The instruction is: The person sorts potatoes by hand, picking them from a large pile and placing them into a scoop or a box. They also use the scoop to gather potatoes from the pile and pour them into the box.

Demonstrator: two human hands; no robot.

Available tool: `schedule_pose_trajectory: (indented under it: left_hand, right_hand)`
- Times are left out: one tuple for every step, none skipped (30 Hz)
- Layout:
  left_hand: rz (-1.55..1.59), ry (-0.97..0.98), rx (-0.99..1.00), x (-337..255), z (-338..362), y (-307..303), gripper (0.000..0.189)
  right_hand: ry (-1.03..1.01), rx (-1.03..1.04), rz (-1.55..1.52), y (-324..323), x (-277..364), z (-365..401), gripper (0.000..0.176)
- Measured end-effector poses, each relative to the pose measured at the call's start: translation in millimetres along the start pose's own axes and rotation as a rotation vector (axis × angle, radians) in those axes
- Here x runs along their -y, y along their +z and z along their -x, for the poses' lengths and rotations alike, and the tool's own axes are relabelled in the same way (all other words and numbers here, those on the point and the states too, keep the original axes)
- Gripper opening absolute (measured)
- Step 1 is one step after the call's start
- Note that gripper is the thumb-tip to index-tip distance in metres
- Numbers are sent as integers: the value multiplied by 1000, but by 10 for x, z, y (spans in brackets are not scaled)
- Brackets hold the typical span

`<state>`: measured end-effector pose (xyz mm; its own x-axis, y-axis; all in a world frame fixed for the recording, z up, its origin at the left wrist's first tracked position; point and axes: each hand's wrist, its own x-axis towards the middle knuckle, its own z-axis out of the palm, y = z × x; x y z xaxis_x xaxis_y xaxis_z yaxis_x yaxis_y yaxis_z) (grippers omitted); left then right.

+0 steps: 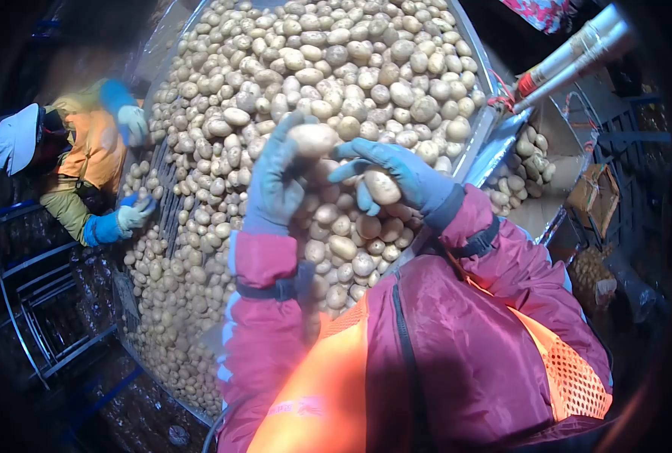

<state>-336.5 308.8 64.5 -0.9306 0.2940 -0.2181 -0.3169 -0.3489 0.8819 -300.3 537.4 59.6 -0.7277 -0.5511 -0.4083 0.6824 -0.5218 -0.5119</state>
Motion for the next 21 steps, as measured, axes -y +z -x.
schedule_pose_trajectory:
  left_hand:
    - [172, -40, -9, 138, 84, 155, 55]
    - [18, -117, -40, 127, 194, 391, 56]
    - [-139, -189, -75, 90, 311, 577, 57]
    - [-209, -110, -28, 246, 400, 537, 59]
    - [-280, -26, 15, 385, 479, 474, 60]
    - [-318, -104, 25, 291, 600, 576, 62]
    - [-461, -22, 113, 360, 616, 469, 58]
    - [-506, -135, 54, 264, 634, 451, 57]
    - [-549, -248, 0, 156, 636, 432, 56]
    - [-541, -166, -82, 98, 520, 372, 49]
    - [-657, -21, -163, 64, 374, 228, 41]
    - [-670, 81, -280, 93, 167, -14, 41]
    - [-745, 163, -293, 96, -64, -260, 43]
    - [-819, 176, -293, 116, -298, -474, 45]
    - [-889, 190, -287, 161, -535, -674, 48]
    - [-1101, 173, -263, 248, -794, -961, 49]
    - [-1309, 159, -227, 375, -985, -1089, 50]
    - [-1673, 16, -200, 278, -1000, -834, 47]
    - [-1719, 204, -243, 476, -1083, -961, 42]
    - [-1712, 192, -284, 526, -1107, -918, 41]
    - [-1644, 228, -227, 610, -1207, -1103, 40]
  right_hand:
    - [-14, 3, 221, 39, 18, 51, 42]
    - [-63, -33, 225, 99, 15, 108, 41]
    - [-111, -62, 230, 144, 3, 150, 40]
    - [-114, -59, 232, 66, -48, 171, 40]
    - [-80, -65, 232, -103, -117, 185, 39]
    - [-41, -72, 229, -186, -135, 234, 37]
    - [-39, -67, 230, -234, -117, 356, 37]
    - [-24, -75, 233, -200, -39, 529, 36]
    - [-11, -88, 236, -201, 4, 654, 34]
    - [-157, -96, 295, -334, -90, 635, 33]
    - [-161, -108, 295, -426, -102, 677, 33]
    - [-183, -127, 310, -518, -101, 733, 32]
    - [-205, -144, 326, -597, -95, 781, 31]
    - [-199, -118, 313, -659, -83, 815, 33]
    - [-208, -137, 311, -655, -63, 857, 33]
    - [-211, -156, 279, -624, -41, 911, 35]
    - [-216, -184, 245, -622, -38, 999, 37]
    - [-216, -158, 211, -794, -95, 1015, 42]
    - [-247, -182, 186, -794, -100, 1082, 44]
    - [-261, -190, 152, -822, -106, 1129, 44]
    - [-274, -195, 116, -873, -117, 1164, 46]
